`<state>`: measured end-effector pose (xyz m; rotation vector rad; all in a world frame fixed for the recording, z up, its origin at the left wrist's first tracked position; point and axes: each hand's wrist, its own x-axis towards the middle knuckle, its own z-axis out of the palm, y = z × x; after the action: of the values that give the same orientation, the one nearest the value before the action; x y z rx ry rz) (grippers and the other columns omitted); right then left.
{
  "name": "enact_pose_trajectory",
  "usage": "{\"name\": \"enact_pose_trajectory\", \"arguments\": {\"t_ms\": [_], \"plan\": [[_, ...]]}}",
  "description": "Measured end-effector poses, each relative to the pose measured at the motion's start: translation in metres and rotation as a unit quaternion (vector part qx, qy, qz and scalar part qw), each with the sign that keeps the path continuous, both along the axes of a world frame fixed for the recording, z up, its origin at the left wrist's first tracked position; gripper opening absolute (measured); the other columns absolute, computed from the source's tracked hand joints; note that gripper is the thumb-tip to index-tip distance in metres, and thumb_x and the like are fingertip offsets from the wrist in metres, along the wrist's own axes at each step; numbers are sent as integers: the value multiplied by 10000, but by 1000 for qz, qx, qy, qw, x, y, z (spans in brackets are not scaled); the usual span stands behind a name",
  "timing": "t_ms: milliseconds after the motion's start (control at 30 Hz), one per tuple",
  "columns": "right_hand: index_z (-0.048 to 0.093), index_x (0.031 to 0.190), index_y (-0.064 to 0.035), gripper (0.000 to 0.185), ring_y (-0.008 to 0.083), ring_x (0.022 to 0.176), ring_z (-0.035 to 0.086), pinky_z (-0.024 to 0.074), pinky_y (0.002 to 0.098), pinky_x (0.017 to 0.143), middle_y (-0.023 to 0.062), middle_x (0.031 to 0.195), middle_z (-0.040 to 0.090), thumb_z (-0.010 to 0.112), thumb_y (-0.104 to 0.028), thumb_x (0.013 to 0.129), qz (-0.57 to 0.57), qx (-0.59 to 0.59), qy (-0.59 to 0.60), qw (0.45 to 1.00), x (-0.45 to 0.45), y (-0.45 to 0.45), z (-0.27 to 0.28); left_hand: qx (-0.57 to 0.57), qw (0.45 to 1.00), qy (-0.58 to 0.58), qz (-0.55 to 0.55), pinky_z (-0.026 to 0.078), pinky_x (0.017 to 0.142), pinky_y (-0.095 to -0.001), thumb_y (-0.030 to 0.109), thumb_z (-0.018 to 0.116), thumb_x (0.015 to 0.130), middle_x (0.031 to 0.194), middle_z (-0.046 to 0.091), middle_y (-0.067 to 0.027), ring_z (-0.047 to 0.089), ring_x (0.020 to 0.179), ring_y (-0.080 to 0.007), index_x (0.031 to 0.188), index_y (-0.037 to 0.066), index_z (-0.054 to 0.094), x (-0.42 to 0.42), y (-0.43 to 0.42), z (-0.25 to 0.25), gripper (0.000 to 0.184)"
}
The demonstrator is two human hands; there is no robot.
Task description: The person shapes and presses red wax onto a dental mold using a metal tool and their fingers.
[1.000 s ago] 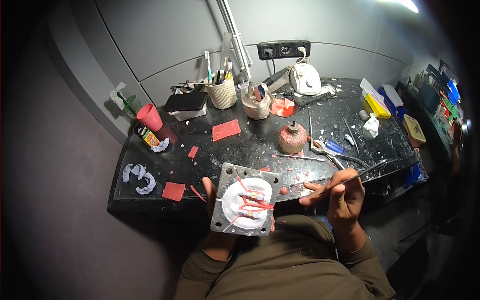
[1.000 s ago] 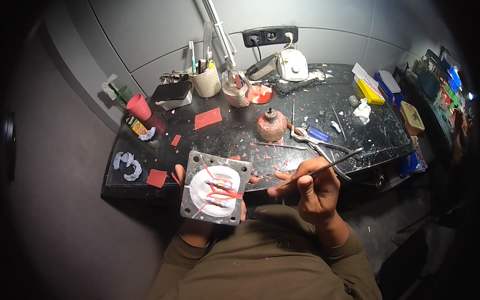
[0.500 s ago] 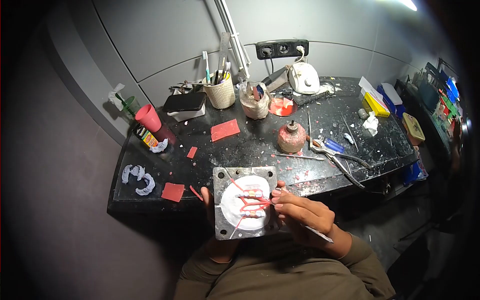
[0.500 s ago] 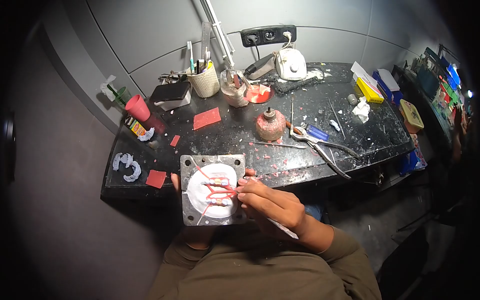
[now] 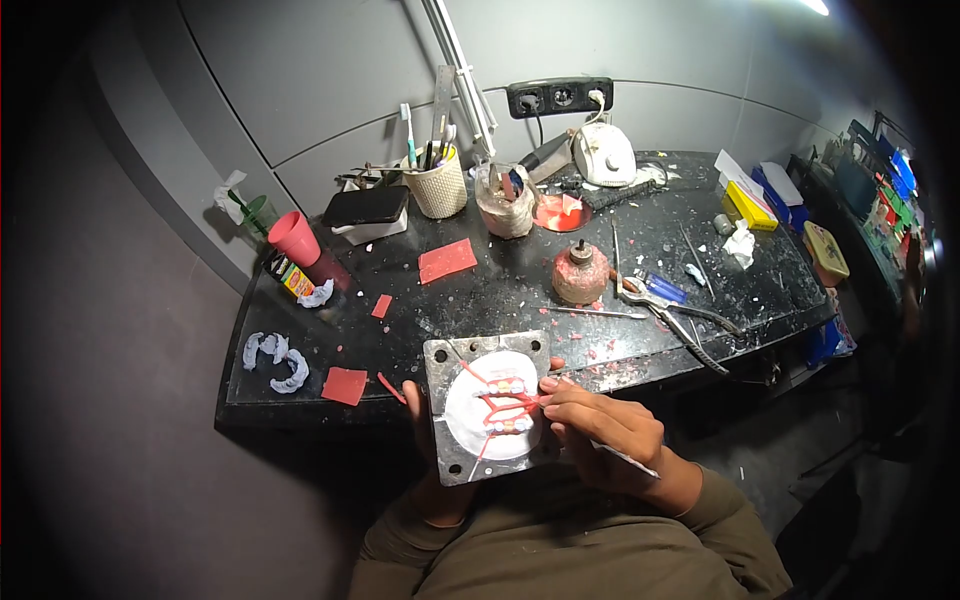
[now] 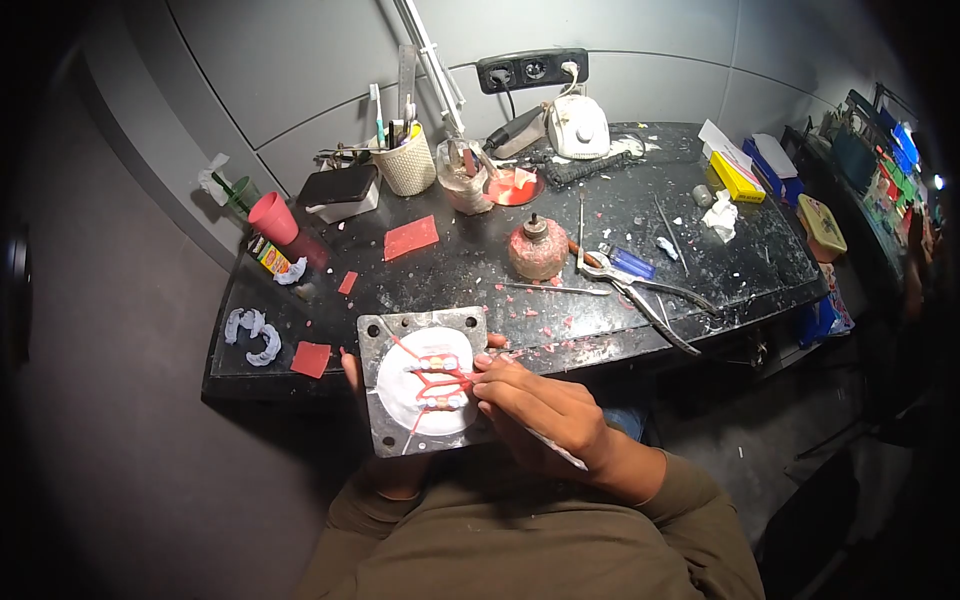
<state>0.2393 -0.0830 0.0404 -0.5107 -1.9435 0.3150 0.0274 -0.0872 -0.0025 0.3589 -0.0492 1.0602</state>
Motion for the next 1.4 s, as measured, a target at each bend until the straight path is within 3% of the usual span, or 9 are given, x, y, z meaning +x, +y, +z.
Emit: {"name": "enact_pose_trajectory", "arguments": {"t_ms": [267,367,567,633,867,1067,1133,1267,1400], "plan": [[668,1091,87,217,343,1094,769,643,384,887,226,1087,748,729,118,885,12,-18,-12,1000,4,-1,2,15,998,58,27,403,1194,-635,1025,312,811,1667,251,-362,417,1472,-484,1655,-66,174,1,2,2,1386],[683,1062,66,131,337,1083,781,649,383,885,226,1094,764,702,94,935,14,-25,-7,1000,5,0,1,7,1000,-9,10,404,1193,-634,1026,317,809,1656,267,-371,424,1467,-488,1645,-83,181,1,3,-1,1396],[659,1094,96,249,348,1102,764,640,381,904,244,1120,733,712,146,855,35,-16,-26,999,11,3,-1,-54,998,15,20,411,1184,-651,1036,344,788,1644,287,-374,446,1449,-493,1628,-113,190,1,-1,12,1432],[660,1090,97,235,350,1102,763,641,387,916,247,1121,731,703,148,864,42,-18,-31,998,11,4,-1,-53,998,-13,18,422,1173,-626,977,358,860,1545,393,-430,490,1384,-524,1599,-116,285,3,-2,16,1322],[676,1063,72,131,367,1085,774,649,427,920,237,1074,757,699,95,936,48,-18,-25,998,14,8,-5,-70,997,-2,32,398,1190,-642,955,347,888,1540,422,-405,484,1386,-531,1593,-75,332,-3,0,9,1248],[666,1072,77,119,375,1067,777,649,423,903,241,1066,760,670,101,956,49,5,-39,998,18,13,-9,-110,993,-50,1,556,871,-742,975,332,868,1505,460,-399,619,1170,-589,1589,-24,357,-3,7,6,1232],[683,1100,77,174,329,1004,788,652,375,840,250,1109,757,698,109,930,-47,14,34,998,17,14,-15,-73,997,-28,-19,582,632,-711,992,323,846,1488,437,-451,680,899,-625,1608,-21,311,-1,13,1,1268],[639,1119,67,134,324,989,786,641,379,860,261,1103,758,630,100,989,-73,0,89,993,25,15,-9,-55,989,-91,-98,554,795,-777,976,429,827,1625,222,-460,604,1138,-668,1681,35,181,-3,16,3,1295],[548,1152,68,107,330,1018,784,643,395,842,275,1066,748,514,-23,1107,12,-41,170,985,27,17,-9,-28,988,-96,-119,568,771,-740,986,457,802,1617,194,-488,632,1023,-679,1687,36,152,-2,17,5,1334]]}}
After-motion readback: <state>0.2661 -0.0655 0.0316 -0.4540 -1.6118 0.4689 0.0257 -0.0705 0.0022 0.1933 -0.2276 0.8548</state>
